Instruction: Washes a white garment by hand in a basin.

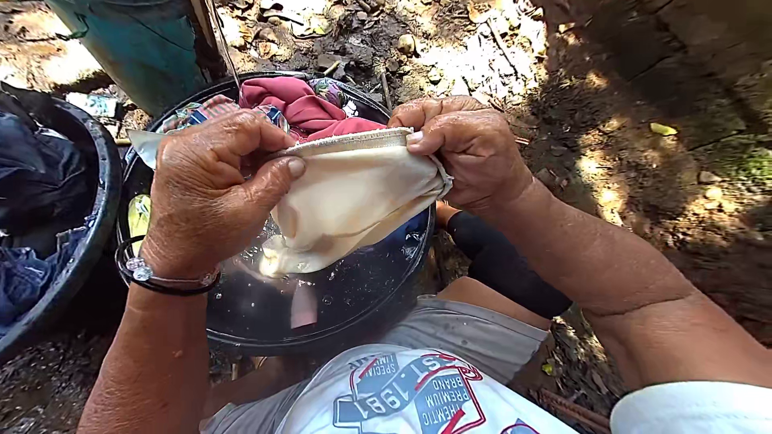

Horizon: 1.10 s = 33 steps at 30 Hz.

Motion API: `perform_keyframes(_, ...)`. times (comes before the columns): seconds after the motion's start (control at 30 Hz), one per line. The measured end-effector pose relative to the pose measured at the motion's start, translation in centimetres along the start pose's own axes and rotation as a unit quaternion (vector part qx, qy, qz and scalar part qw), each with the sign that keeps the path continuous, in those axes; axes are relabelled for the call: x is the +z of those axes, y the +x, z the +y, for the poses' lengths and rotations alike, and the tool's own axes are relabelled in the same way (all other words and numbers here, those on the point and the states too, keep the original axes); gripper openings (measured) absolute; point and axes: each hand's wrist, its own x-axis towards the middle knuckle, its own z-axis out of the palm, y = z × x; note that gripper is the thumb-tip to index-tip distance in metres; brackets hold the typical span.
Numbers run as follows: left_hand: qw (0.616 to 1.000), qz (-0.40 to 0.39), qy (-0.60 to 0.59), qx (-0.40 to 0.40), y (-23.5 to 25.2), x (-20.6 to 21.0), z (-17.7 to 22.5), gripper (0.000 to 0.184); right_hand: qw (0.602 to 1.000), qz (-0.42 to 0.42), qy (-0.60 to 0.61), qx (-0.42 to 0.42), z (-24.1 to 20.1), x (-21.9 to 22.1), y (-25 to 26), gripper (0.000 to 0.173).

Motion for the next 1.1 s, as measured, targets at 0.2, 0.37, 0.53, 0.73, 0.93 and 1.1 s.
perform_keyframes(0.2,0.996,0.079,-0.034,0.029,2.2,1.6,0.2,0.009,0.996,-0.061,0.062,0.022,3.6,1.8,-0.5,0.027)
perform_keyframes(0.37,0.995,0.093,-0.033,0.027,3.2,2.1,0.7,0.011,0.996,-0.026,0.072,0.048,7.9,4.4,-2.3,0.037)
perform_keyframes(0.53,0.992,0.109,-0.053,0.029,3.1,1.8,0.4,0.012,0.995,0.030,0.080,0.043,11.3,5.7,-4.8,0.032)
perform_keyframes(0.73,0.995,0.090,0.015,0.027,1.3,-1.7,-1.1,0.008,0.969,0.201,-0.092,-0.111,5.4,-2.7,-2.1,0.033)
perform_keyframes(0.93,0.998,0.014,-0.060,0.023,0.3,-1.9,-1.6,0.012,0.941,0.150,-0.145,-0.267,-3.3,-3.8,1.2,0.028)
perform_keyframes(1.1,0.936,-0.176,-0.277,-0.124,0.0,0.5,-0.7,0.028,0.950,0.081,-0.116,-0.280,-5.1,-1.5,2.2,0.028)
